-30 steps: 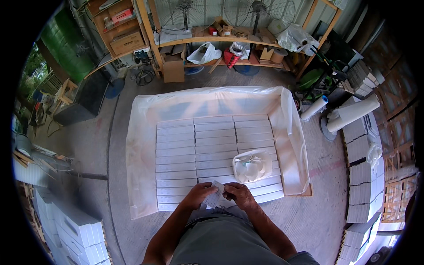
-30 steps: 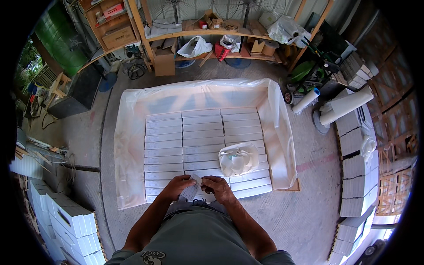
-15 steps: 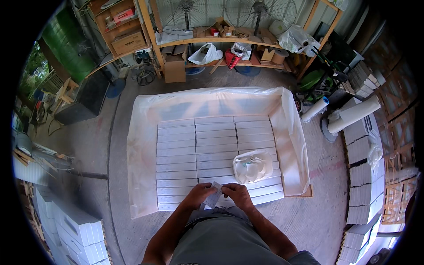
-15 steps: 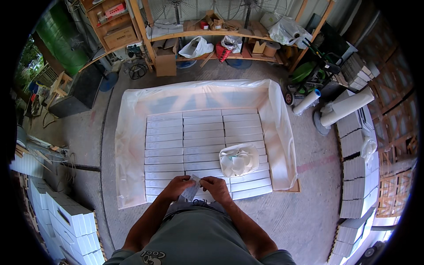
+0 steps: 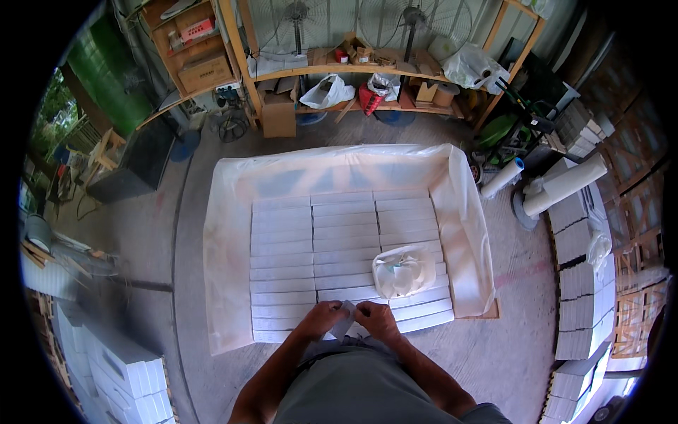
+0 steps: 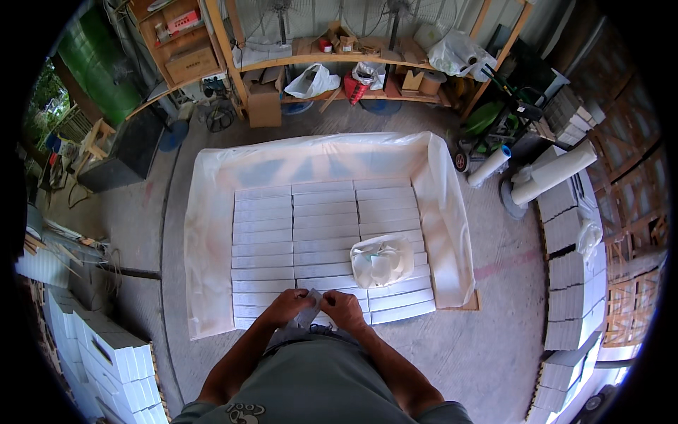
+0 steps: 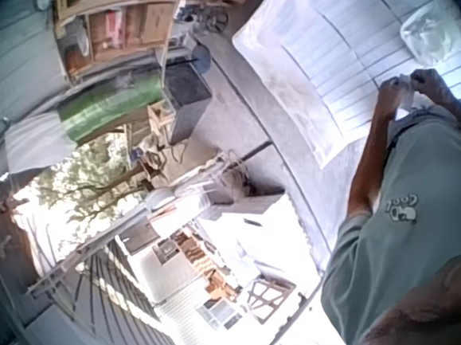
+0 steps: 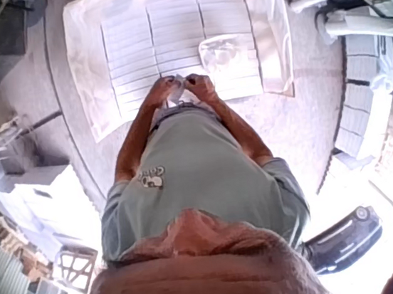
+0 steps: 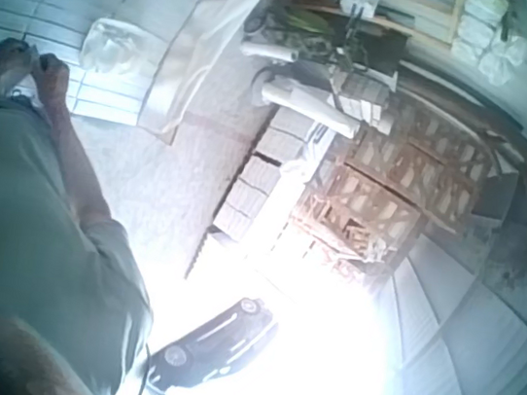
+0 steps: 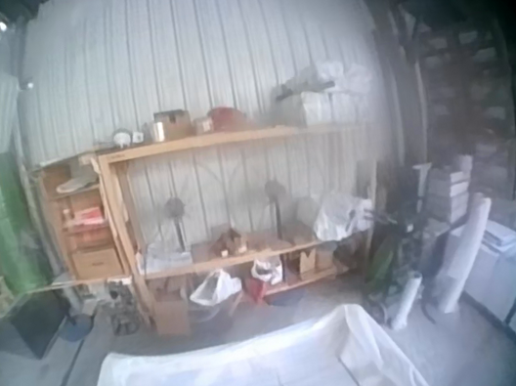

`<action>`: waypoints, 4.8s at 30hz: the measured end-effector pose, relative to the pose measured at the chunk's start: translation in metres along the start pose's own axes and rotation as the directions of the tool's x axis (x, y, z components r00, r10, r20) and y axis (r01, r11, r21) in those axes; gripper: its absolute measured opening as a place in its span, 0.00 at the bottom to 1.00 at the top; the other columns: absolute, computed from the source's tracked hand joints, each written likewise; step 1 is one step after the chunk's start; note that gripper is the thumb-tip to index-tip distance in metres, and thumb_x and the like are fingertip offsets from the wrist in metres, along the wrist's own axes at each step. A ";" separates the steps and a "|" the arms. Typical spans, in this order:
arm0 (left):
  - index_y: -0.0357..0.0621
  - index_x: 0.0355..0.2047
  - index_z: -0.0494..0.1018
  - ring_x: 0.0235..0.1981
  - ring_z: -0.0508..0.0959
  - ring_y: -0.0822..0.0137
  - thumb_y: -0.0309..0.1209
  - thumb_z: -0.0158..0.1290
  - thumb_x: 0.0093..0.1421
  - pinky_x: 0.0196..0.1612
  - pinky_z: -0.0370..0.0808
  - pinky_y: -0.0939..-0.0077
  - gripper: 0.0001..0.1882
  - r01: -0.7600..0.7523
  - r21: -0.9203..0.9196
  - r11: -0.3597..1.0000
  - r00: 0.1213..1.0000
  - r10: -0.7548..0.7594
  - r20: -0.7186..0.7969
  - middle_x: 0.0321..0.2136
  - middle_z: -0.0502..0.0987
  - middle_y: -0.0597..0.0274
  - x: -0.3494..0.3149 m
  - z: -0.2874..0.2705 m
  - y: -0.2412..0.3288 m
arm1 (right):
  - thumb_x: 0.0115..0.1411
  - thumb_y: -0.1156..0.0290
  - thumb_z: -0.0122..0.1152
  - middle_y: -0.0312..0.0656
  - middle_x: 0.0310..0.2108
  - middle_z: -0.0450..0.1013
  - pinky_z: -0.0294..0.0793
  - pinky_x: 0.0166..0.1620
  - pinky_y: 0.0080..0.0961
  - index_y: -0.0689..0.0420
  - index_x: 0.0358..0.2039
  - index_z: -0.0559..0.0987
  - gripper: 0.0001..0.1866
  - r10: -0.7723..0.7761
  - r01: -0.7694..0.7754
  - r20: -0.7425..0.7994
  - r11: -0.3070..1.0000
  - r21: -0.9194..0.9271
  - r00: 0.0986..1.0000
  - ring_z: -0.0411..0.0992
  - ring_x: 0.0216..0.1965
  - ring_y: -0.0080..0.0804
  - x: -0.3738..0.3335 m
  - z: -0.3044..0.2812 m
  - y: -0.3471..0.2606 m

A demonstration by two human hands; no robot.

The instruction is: The person repeatedly picks up small white rectangular blocks and places them in neat rows on a plastic-covered surface. The person handles the blocks one at a time, aligning them side by side to form a grid pattern.

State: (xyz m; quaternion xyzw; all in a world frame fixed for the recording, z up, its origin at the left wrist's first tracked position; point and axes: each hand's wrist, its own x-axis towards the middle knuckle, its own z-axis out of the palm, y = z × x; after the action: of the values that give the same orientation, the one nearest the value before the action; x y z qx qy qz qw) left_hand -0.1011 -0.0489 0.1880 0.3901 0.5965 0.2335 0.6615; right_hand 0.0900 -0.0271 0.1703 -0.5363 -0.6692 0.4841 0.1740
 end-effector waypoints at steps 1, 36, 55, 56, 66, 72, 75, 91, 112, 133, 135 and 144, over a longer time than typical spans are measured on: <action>0.31 0.36 0.76 0.27 0.73 0.70 0.37 0.52 0.56 0.34 0.70 0.74 0.18 -0.008 -0.005 1.000 1.000 0.008 -0.004 0.26 0.77 0.57 0.000 0.001 0.002 | 0.56 0.67 0.60 0.46 0.26 0.78 0.76 0.35 0.28 0.62 0.38 0.80 0.13 -0.014 0.013 -0.023 1.000 -0.024 1.000 0.77 0.27 0.34 0.000 0.001 0.000; 0.35 0.35 0.75 0.27 0.70 0.73 0.37 0.53 0.59 0.31 0.67 0.75 0.15 -0.154 0.078 0.985 0.977 0.164 -0.136 0.26 0.75 0.60 0.003 0.004 0.012 | 0.56 0.70 0.64 0.41 0.26 0.78 0.74 0.33 0.22 0.63 0.35 0.80 0.10 0.038 0.009 -0.197 0.973 0.232 0.980 0.75 0.28 0.25 0.003 -0.011 -0.023; 0.35 0.39 0.76 0.23 0.73 0.72 0.35 0.54 0.60 0.28 0.70 0.77 0.15 -0.138 0.277 0.951 0.980 0.172 -0.104 0.26 0.77 0.59 0.055 0.049 -0.020 | 0.60 0.64 0.60 0.47 0.29 0.78 0.75 0.36 0.27 0.63 0.40 0.78 0.15 0.184 -0.139 -0.099 0.928 0.347 0.978 0.77 0.30 0.30 -0.003 -0.016 0.044; 0.35 0.38 0.76 0.25 0.75 0.68 0.35 0.54 0.59 0.30 0.71 0.74 0.15 -0.135 0.284 0.949 0.978 0.173 -0.113 0.26 0.77 0.57 0.062 0.053 -0.026 | 0.60 0.64 0.60 0.46 0.28 0.78 0.75 0.36 0.27 0.63 0.39 0.78 0.14 0.222 -0.170 -0.139 0.934 0.314 0.965 0.76 0.30 0.30 -0.004 -0.015 0.053; 0.35 0.35 0.76 0.33 0.79 0.51 0.37 0.51 0.55 0.39 0.73 0.65 0.17 0.106 0.263 0.959 0.985 -0.066 -0.156 0.29 0.79 0.47 0.192 0.107 -0.064 | 0.57 0.67 0.53 0.40 0.20 0.75 0.66 0.24 0.23 0.65 0.28 0.79 0.13 0.742 -0.234 -0.602 0.667 0.707 0.296 0.70 0.19 0.24 -0.029 -0.066 0.225; 0.35 0.35 0.77 0.37 0.79 0.44 0.40 0.47 0.55 0.43 0.73 0.57 0.19 0.174 0.440 0.881 0.983 -0.127 -0.135 0.32 0.79 0.42 0.286 0.136 -0.096 | 0.59 0.68 0.54 0.38 0.19 0.74 0.62 0.20 0.19 0.64 0.30 0.78 0.11 0.763 -0.244 -0.584 0.643 0.726 0.275 0.66 0.16 0.19 -0.043 -0.090 0.241; 0.34 0.35 0.76 0.38 0.78 0.41 0.41 0.46 0.55 0.43 0.73 0.53 0.20 0.209 0.489 0.847 0.977 -0.206 -0.060 0.33 0.78 0.38 0.300 0.135 -0.110 | 0.58 0.68 0.54 0.38 0.18 0.74 0.66 0.22 0.19 0.64 0.30 0.79 0.11 0.784 -0.331 -0.499 0.613 0.717 0.370 0.67 0.17 0.20 -0.034 -0.086 0.217; 0.36 0.34 0.74 0.17 0.70 0.73 0.34 0.54 0.59 0.20 0.67 0.78 0.12 0.404 -0.177 0.897 0.912 -0.382 0.150 0.25 0.74 0.62 0.174 0.058 -0.097 | 0.61 0.65 0.57 0.37 0.24 0.73 0.68 0.29 0.20 0.64 0.33 0.77 0.13 0.643 -0.266 0.097 0.172 0.949 0.760 0.69 0.23 0.22 0.042 -0.006 0.129; 0.36 0.29 0.76 0.24 0.74 0.61 0.40 0.54 0.56 0.29 0.70 0.67 0.16 0.348 -0.131 0.928 0.863 -0.372 -0.343 0.22 0.75 0.55 0.246 -0.056 -0.176 | 0.53 0.67 0.62 0.40 0.24 0.76 0.70 0.28 0.24 0.65 0.31 0.79 0.12 0.731 -0.505 -0.218 0.624 0.596 0.646 0.73 0.22 0.26 0.190 0.123 0.165; 0.41 0.34 0.77 0.39 0.77 0.50 0.39 0.50 0.59 0.42 0.73 0.55 0.14 0.425 0.528 0.735 0.823 -0.072 -0.563 0.39 0.75 0.50 0.443 -0.155 -0.219 | 0.57 0.58 0.58 0.38 0.35 0.78 0.71 0.44 0.34 0.52 0.35 0.80 0.13 0.720 -0.631 -0.373 0.693 0.348 0.585 0.75 0.39 0.39 0.375 0.228 0.247; 0.41 0.34 0.77 0.39 0.77 0.50 0.38 0.50 0.59 0.42 0.74 0.56 0.13 0.423 0.546 0.723 0.818 -0.044 -0.574 0.39 0.75 0.50 0.443 -0.150 -0.217 | 0.58 0.57 0.57 0.37 0.36 0.78 0.71 0.45 0.35 0.52 0.35 0.80 0.13 0.719 -0.646 -0.380 0.692 0.323 0.581 0.75 0.40 0.40 0.375 0.229 0.247; 0.40 0.36 0.74 0.40 0.78 0.52 0.37 0.49 0.60 0.41 0.75 0.55 0.12 0.458 0.629 0.627 0.801 0.015 -0.598 0.39 0.74 0.52 0.445 -0.138 -0.210 | 0.59 0.57 0.55 0.37 0.39 0.76 0.70 0.44 0.38 0.51 0.36 0.78 0.13 0.692 -0.675 -0.413 0.706 0.216 0.592 0.74 0.41 0.41 0.377 0.235 0.250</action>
State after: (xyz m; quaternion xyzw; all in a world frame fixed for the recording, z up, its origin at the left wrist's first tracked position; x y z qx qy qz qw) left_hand -0.1883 0.2052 -0.2469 0.4613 0.8468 -0.0196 0.2639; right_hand -0.0869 0.1871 -0.2570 -0.8475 -0.3409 0.3821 0.1395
